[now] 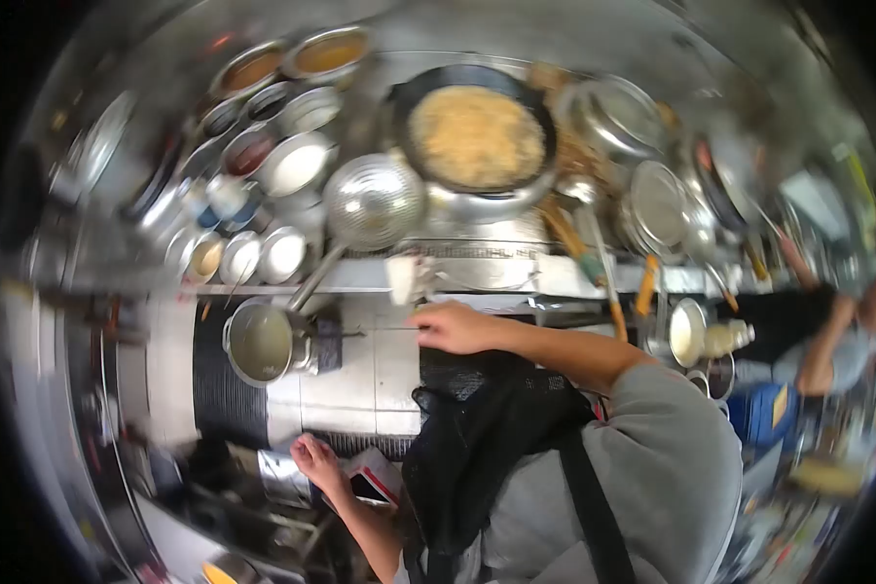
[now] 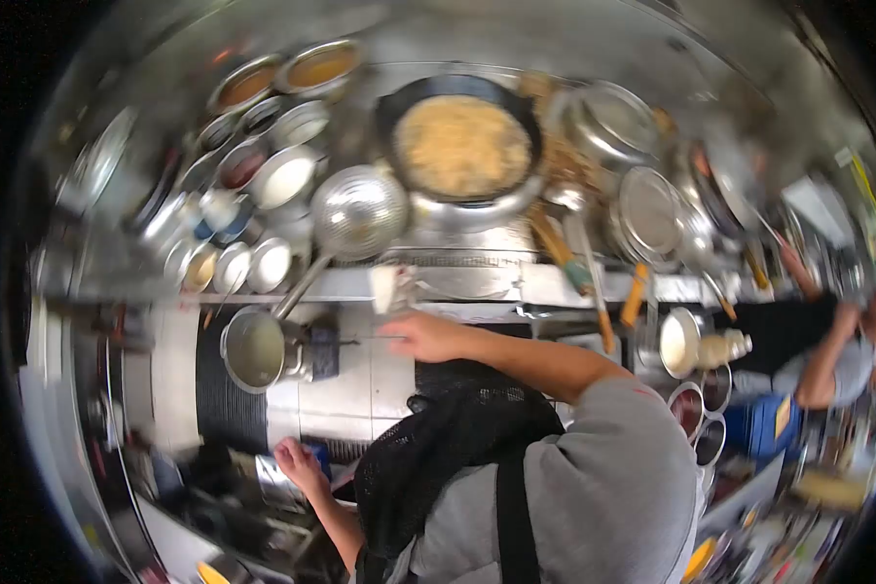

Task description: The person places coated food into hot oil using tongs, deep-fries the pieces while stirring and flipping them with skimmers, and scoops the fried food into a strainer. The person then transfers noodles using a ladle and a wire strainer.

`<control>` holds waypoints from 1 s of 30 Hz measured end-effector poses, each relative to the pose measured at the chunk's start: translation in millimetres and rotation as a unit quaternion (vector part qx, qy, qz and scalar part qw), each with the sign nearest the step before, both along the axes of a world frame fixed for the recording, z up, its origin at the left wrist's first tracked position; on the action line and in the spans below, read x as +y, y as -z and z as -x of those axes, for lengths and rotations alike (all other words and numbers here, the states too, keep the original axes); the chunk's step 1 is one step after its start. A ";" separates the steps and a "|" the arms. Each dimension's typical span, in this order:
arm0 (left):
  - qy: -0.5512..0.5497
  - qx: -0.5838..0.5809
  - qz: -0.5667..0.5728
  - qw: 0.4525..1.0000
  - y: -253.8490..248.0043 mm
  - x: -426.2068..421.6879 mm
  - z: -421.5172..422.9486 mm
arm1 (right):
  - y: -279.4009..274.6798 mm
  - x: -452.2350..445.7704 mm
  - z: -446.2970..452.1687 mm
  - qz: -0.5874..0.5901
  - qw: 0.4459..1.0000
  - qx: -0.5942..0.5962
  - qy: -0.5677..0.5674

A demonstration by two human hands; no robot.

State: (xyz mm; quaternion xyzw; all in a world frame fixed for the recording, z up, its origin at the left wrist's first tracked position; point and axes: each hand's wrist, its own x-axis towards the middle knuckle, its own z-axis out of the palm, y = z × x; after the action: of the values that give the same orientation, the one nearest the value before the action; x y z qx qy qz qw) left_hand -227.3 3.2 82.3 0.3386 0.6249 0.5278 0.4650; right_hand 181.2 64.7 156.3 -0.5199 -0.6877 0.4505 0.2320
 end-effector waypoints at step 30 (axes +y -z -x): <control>0.740 -0.222 0.225 0.593 -45.9 -27.5 -667.6 | -43.6 -325.2 -331.6 -0.011 0.662 0.312 0.681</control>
State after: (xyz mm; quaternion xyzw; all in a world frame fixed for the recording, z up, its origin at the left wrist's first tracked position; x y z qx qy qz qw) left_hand 440.2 -24.3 128.2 0.4421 0.1358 -0.0966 0.8814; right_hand 512.8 -260.5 199.9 -0.6694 -0.0335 0.2946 0.6811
